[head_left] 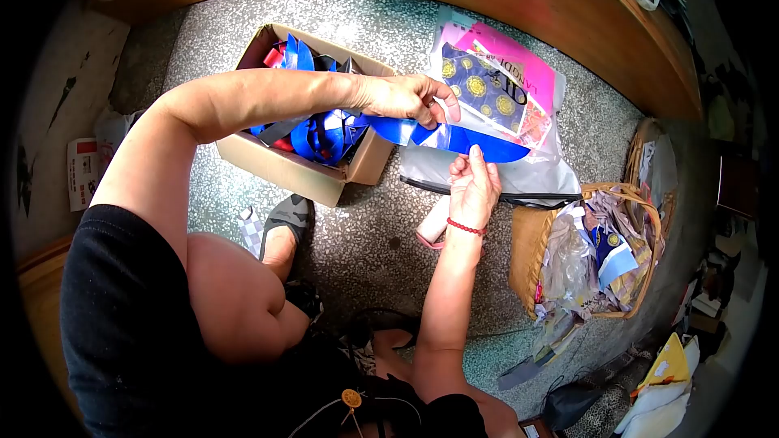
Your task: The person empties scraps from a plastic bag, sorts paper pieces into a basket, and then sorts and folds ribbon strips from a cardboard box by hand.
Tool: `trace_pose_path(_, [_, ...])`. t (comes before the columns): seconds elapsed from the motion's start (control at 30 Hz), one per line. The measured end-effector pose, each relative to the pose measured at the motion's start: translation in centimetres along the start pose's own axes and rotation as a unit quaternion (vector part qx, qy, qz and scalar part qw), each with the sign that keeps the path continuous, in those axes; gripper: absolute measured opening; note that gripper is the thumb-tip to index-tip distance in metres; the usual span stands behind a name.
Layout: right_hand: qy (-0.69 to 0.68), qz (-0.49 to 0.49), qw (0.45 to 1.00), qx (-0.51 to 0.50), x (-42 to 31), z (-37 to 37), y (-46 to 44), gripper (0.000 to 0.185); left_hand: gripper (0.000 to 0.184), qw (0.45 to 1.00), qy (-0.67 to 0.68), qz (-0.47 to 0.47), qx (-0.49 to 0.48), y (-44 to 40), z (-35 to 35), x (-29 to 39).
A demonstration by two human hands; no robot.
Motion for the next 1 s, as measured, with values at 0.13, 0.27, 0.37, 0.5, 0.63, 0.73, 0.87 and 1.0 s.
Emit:
trace_pose_path(0.13, [0.009, 0.003, 1.0, 0.003, 0.0, -0.3, -0.2, 0.01, 0.04, 1.0, -0.019, -0.006, 0.015, 0.1, -0.2, 0.3])
trace_pose_path(0.27, [-0.002, -0.002, 1.0, 0.003, -0.1, -0.5, -0.3, 0.014, 0.035, 0.998, -0.064, -0.011, 0.023, -0.1, -0.5, -0.1])
trace_pose_path(0.37, [-0.001, -0.005, 1.0, 0.003, -0.2, -0.5, -0.3, 0.016, 0.029, 0.997, -0.068, -0.025, 0.039, -0.1, -0.6, -0.3])
trace_pose_path(0.5, [0.002, 0.004, 1.0, 0.007, -0.2, -0.6, -0.3, 0.019, 0.024, 0.995, -0.07, -0.064, 0.042, -0.1, -0.7, -0.7])
trace_pose_path(0.63, [0.005, 0.007, 1.0, 0.014, -0.1, -1.0, -0.4, 0.02, 0.02, 0.993, -0.094, -0.048, 0.054, 0.0, -1.1, -0.9])
trace_pose_path(0.73, [0.006, 0.012, 1.0, 0.018, -0.1, -1.1, -0.5, 0.021, 0.019, 0.993, -0.069, -0.079, 0.047, 0.0, -1.3, -1.3])
trace_pose_path(0.87, [0.002, 0.004, 1.0, -0.005, -0.1, -0.7, -0.4, 0.013, 0.02, 0.99, -0.099, -0.074, 0.062, 0.0, -1.4, -1.0])
trace_pose_path(1.0, [0.001, -0.02, 0.999, -0.033, -0.1, -0.4, -0.5, 0.004, 0.021, 0.988, -0.102, -0.097, 0.066, 0.1, -1.3, -1.0])
Point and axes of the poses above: each hand's wrist, its own y-axis away from the middle knuckle, its own z-axis out of the palm, x = y × z, the point moved 5 cm from there along -y, towards the middle knuckle, and after that the axes turned 13 degrees about -z, right-handed, at the moved point
